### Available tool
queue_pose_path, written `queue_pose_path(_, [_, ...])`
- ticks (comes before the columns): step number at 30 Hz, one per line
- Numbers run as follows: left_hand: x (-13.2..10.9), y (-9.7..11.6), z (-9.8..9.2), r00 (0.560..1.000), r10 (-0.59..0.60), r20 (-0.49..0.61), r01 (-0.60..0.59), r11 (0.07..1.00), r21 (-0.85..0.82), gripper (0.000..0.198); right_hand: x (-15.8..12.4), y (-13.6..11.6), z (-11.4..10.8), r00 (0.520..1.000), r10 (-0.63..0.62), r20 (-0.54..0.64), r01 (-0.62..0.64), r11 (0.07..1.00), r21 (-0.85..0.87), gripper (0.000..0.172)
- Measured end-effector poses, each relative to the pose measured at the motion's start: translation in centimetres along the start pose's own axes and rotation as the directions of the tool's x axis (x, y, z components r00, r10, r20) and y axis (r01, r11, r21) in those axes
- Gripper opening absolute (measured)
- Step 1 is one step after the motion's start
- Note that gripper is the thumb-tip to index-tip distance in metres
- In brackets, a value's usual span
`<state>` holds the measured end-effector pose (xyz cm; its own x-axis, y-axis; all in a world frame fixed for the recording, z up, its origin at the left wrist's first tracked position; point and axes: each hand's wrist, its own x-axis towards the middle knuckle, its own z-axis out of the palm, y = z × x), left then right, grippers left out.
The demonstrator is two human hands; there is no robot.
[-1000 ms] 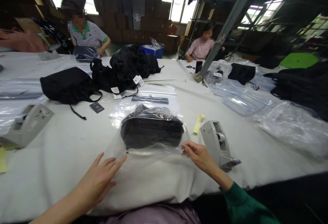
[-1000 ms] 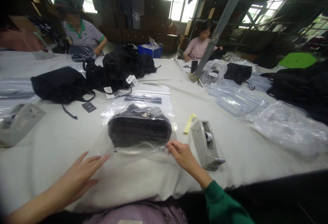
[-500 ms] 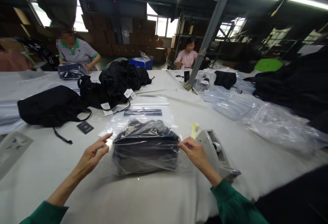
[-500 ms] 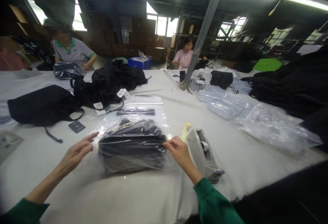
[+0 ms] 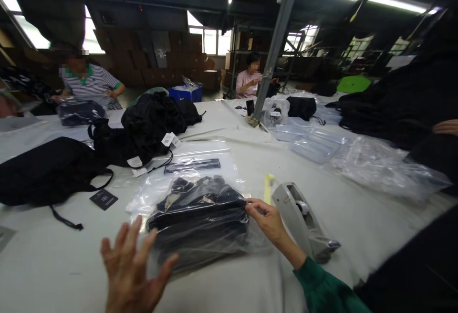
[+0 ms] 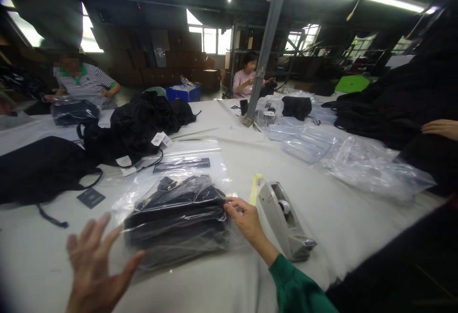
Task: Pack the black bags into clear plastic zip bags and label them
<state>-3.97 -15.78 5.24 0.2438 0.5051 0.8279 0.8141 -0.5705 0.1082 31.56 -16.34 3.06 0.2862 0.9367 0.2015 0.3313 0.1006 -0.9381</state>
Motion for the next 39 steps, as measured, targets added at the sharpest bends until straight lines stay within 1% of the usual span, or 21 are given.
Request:
queue_pose_path(1, [0.5, 1.4, 0.8, 0.996, 0.093, 0.016, -0.093, 0.996, -0.014, 0.077, -0.1, -0.1, 0.0, 1.000, 0.009, -0.006, -0.009, 1.000, 0.006, 0.032])
queue_pose_path(3, [1.7, 2.9, 2.9, 0.973, 0.216, 0.086, -0.214, 0.976, -0.028, 0.072, -0.1, -0.2, -0.1, 1.000, 0.022, -0.014, -0.022, 1.000, 0.011, 0.032])
queue_pose_path(5, [2.9, 2.8, 4.9, 0.958, 0.251, 0.141, -0.248, 0.968, -0.038, 0.056, 0.0, -0.1, -0.2, 1.000, 0.030, -0.010, -0.030, 0.999, 0.017, 0.032])
queue_pose_path(7, [3.7, 2.0, 6.1, 0.950, 0.268, 0.159, -0.259, 0.963, -0.075, 0.042, 0.3, 0.2, -0.5, 0.999, 0.039, -0.002, -0.038, 0.999, 0.037, 0.034])
queue_pose_path(11, [3.8, 0.6, 6.5, 0.961, 0.254, 0.108, -0.237, 0.960, -0.149, 0.026, 1.2, 1.7, -0.6, 0.997, 0.076, -0.010, -0.075, 0.994, 0.080, 0.041])
queue_pose_path(16, [3.2, 0.7, 6.3, 0.971, 0.226, 0.081, -0.205, 0.956, -0.209, 0.021, 2.4, 3.1, -0.5, 0.987, 0.108, -0.118, -0.102, 0.993, 0.052, 0.045])
queue_pose_path(18, [3.1, 0.8, 6.4, 0.973, 0.216, 0.081, -0.195, 0.958, -0.210, 0.019, 2.5, 2.8, -1.0, 0.975, 0.087, -0.204, -0.085, 0.996, 0.021, 0.045])
queue_pose_path(20, [3.2, 0.8, 6.6, 0.976, 0.201, 0.082, -0.181, 0.961, -0.207, 0.018, 1.9, 1.7, -1.9, 0.942, 0.065, -0.330, -0.071, 0.997, -0.007, 0.048])
queue_pose_path(22, [3.1, 0.8, 6.6, 0.979, 0.190, 0.080, -0.170, 0.964, -0.206, 0.017, 0.8, -0.1, -2.6, 0.906, -0.022, -0.422, -0.009, 0.997, -0.072, 0.048])
queue_pose_path(23, [3.1, 0.8, 6.6, 0.978, 0.190, 0.084, -0.170, 0.964, -0.205, 0.017, 0.2, -1.0, -2.8, 0.908, -0.123, -0.401, 0.071, 0.987, -0.142, 0.047])
queue_pose_path(24, [3.1, 0.8, 6.5, 0.977, 0.193, 0.088, -0.172, 0.964, -0.203, 0.018, -0.4, -2.0, -2.7, 0.916, -0.252, -0.313, 0.186, 0.956, -0.226, 0.047])
queue_pose_path(25, [3.1, 0.8, 6.5, 0.976, 0.196, 0.093, -0.175, 0.964, -0.200, 0.018, -0.9, -2.9, -2.4, 0.908, -0.383, -0.168, 0.322, 0.897, -0.303, 0.051])
queue_pose_path(26, [3.0, 0.8, 6.5, 0.975, 0.200, 0.097, -0.179, 0.964, -0.195, 0.018, -1.1, -3.6, -1.9, 0.875, -0.484, 0.003, 0.454, 0.819, -0.351, 0.058])
queue_pose_path(27, [3.0, 0.8, 6.5, 0.974, 0.203, 0.100, -0.182, 0.965, -0.190, 0.019, -1.2, -4.1, -1.3, 0.829, -0.537, 0.155, 0.554, 0.749, -0.365, 0.066])
queue_pose_path(28, [2.9, 0.7, 6.5, 0.974, 0.205, 0.100, -0.184, 0.965, -0.186, 0.018, -1.0, -4.4, -0.7, 0.797, -0.549, 0.251, 0.604, 0.714, -0.354, 0.070])
queue_pose_path(29, [2.9, 0.6, 6.6, 0.973, 0.207, 0.098, -0.187, 0.965, -0.183, 0.018, -0.6, -4.4, -0.1, 0.790, -0.542, 0.287, 0.613, 0.717, -0.333, 0.067])
queue_pose_path(30, [2.8, 0.4, 6.6, 0.972, 0.214, 0.093, -0.195, 0.964, -0.180, 0.020, 0.0, -4.2, 0.4, 0.807, -0.520, 0.281, 0.588, 0.751, -0.300, 0.059])
queue_pose_path(32, [2.7, 0.0, 6.8, 0.965, 0.250, 0.078, -0.235, 0.958, -0.167, 0.025, 1.1, -3.5, 1.0, 0.870, -0.438, 0.227, 0.481, 0.855, -0.195, 0.041])
queue_pose_path(35, [2.5, -0.5, 6.9, 0.932, 0.359, 0.050, -0.352, 0.929, -0.110, 0.037, 2.5, -2.6, 0.9, 0.935, -0.276, 0.221, 0.291, 0.956, -0.039, 0.033])
queue_pose_path(37, [2.5, -0.7, 6.8, 0.903, 0.421, 0.090, -0.417, 0.907, -0.059, 0.039, 3.0, -2.3, 0.5, 0.942, -0.212, 0.262, 0.214, 0.977, 0.020, 0.031])
queue_pose_path(39, [2.6, -0.5, 6.5, 0.884, 0.434, 0.173, -0.437, 0.899, -0.023, 0.041, 3.3, -2.2, 0.2, 0.937, -0.186, 0.296, 0.177, 0.983, 0.055, 0.029])
